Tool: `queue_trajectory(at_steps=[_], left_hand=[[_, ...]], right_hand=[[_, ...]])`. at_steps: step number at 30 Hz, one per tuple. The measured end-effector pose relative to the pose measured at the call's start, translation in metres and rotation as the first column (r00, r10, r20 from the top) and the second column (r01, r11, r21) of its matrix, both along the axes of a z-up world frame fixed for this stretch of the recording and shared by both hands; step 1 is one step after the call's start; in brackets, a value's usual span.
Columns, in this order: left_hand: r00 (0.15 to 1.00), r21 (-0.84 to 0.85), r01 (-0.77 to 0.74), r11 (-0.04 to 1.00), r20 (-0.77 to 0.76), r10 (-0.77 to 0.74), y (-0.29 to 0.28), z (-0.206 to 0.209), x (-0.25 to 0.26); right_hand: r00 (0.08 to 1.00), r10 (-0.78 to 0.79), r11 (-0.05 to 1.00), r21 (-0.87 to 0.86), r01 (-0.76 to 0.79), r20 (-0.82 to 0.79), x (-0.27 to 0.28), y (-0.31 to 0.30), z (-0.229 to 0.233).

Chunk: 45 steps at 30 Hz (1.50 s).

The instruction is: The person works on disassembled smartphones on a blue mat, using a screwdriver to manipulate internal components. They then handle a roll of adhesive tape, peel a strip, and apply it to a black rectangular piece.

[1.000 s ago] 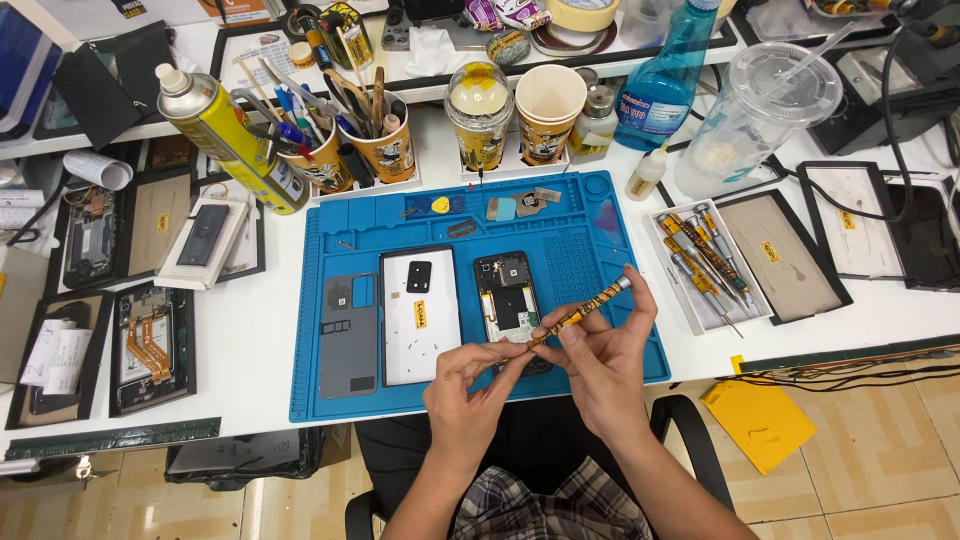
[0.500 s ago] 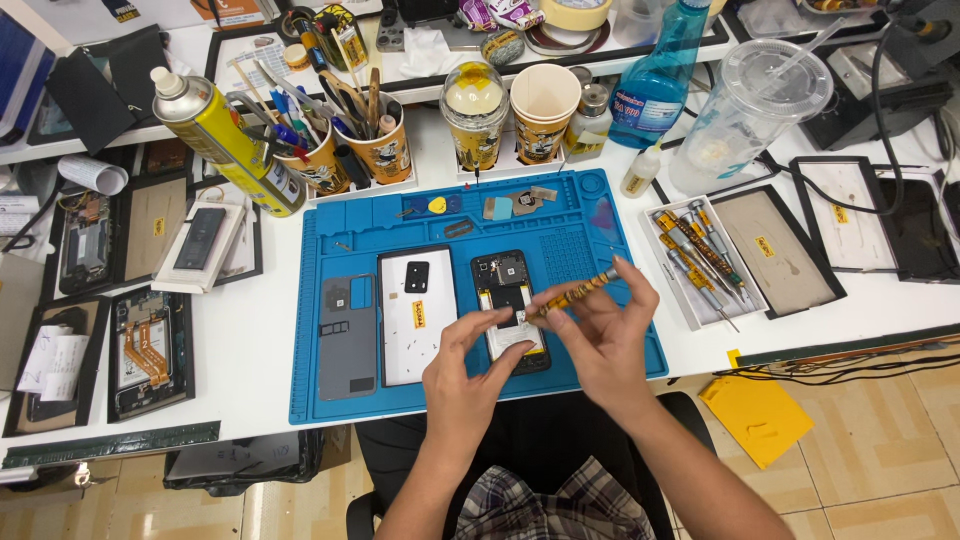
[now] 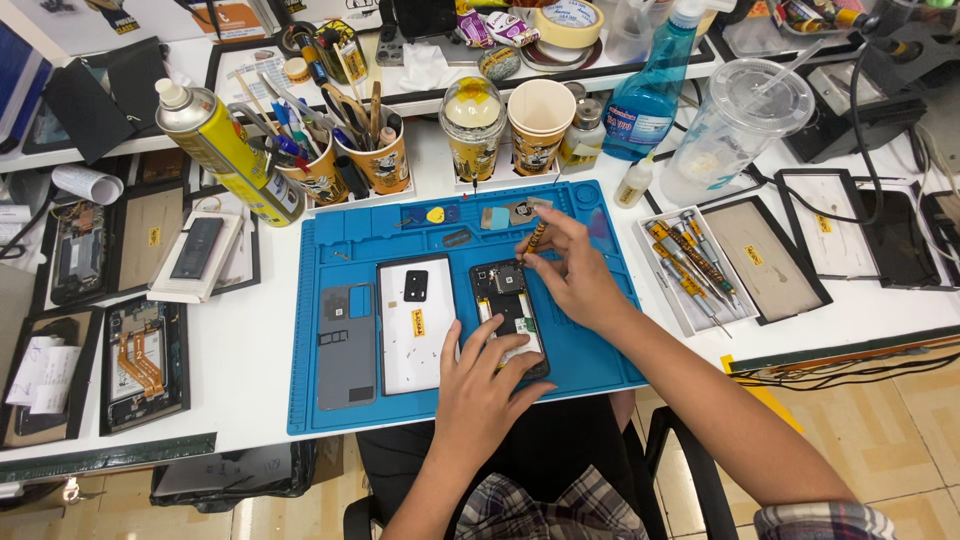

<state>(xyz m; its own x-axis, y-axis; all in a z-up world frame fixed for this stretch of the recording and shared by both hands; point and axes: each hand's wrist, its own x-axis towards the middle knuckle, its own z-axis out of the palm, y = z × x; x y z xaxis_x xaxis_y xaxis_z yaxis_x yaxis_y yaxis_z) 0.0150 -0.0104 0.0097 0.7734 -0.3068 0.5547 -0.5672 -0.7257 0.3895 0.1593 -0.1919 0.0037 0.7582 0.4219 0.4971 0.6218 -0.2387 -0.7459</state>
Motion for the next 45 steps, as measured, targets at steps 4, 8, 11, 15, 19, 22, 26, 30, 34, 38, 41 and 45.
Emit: queue_trajectory(at_steps=[4,8,11,15,19,22,26,30,34,38,41,45], left_hand=[[1.0,-0.009,-0.003,1.0,-0.019,0.003,0.0,0.0,0.0],[1.0,-0.016,-0.004,1.0,-0.027,0.004,0.0,0.002,-0.001],[1.0,-0.017,-0.007,1.0,-0.025,0.006,-0.001,0.002,-0.001],[1.0,-0.008,-0.013,1.0,-0.019,0.013,-0.001,0.0,-0.002],[0.999,-0.004,-0.039,0.999,-0.021,0.039,-0.003,0.004,-0.006],[0.999,-0.055,-0.037,0.998,0.004,0.038,0.002,0.005,-0.006],[0.999,-0.166,-0.001,0.986,-0.05,-0.007,0.019,0.025,-0.014],[0.956,-0.335,-0.23,0.914,0.1,0.277,0.077,0.043,-0.001],[0.761,-0.46,-0.545,0.701,0.078,0.644,0.181,0.079,0.044],[0.576,-0.487,-0.755,0.44,-0.171,0.799,0.311,0.095,0.134],[0.398,-0.426,-0.889,0.17,-0.53,0.749,0.394,0.085,0.207],[0.454,-0.522,-0.797,-0.304,-0.85,0.268,0.409,0.103,0.249]], right_hand=[[1.0,-0.01,1.0,-0.007,0.011,0.017,0.0,0.001,0.002],[1.0,-0.009,0.999,-0.047,0.01,0.018,0.004,0.0,0.0],[1.0,-0.005,0.998,-0.067,0.006,0.016,0.004,-0.001,-0.002],[1.0,0.001,0.998,-0.064,-0.001,0.0,0.003,0.002,-0.004],[0.989,0.077,0.99,-0.13,-0.06,0.125,-0.005,0.002,0.008],[0.998,0.044,0.988,-0.149,-0.038,0.039,-0.009,0.01,0.026],[0.966,-0.154,0.936,-0.283,0.211,0.208,0.003,0.003,0.007],[0.908,-0.114,0.956,-0.204,0.21,0.404,-0.004,0.01,0.017],[0.901,-0.24,0.864,-0.343,0.368,0.36,-0.012,0.014,0.025],[0.905,-0.261,0.868,-0.329,0.372,0.336,-0.016,0.018,0.034],[0.911,-0.277,0.863,-0.338,0.376,0.306,-0.008,0.01,0.014],[0.899,-0.223,0.906,-0.26,0.333,0.377,0.0,0.003,0.005]])
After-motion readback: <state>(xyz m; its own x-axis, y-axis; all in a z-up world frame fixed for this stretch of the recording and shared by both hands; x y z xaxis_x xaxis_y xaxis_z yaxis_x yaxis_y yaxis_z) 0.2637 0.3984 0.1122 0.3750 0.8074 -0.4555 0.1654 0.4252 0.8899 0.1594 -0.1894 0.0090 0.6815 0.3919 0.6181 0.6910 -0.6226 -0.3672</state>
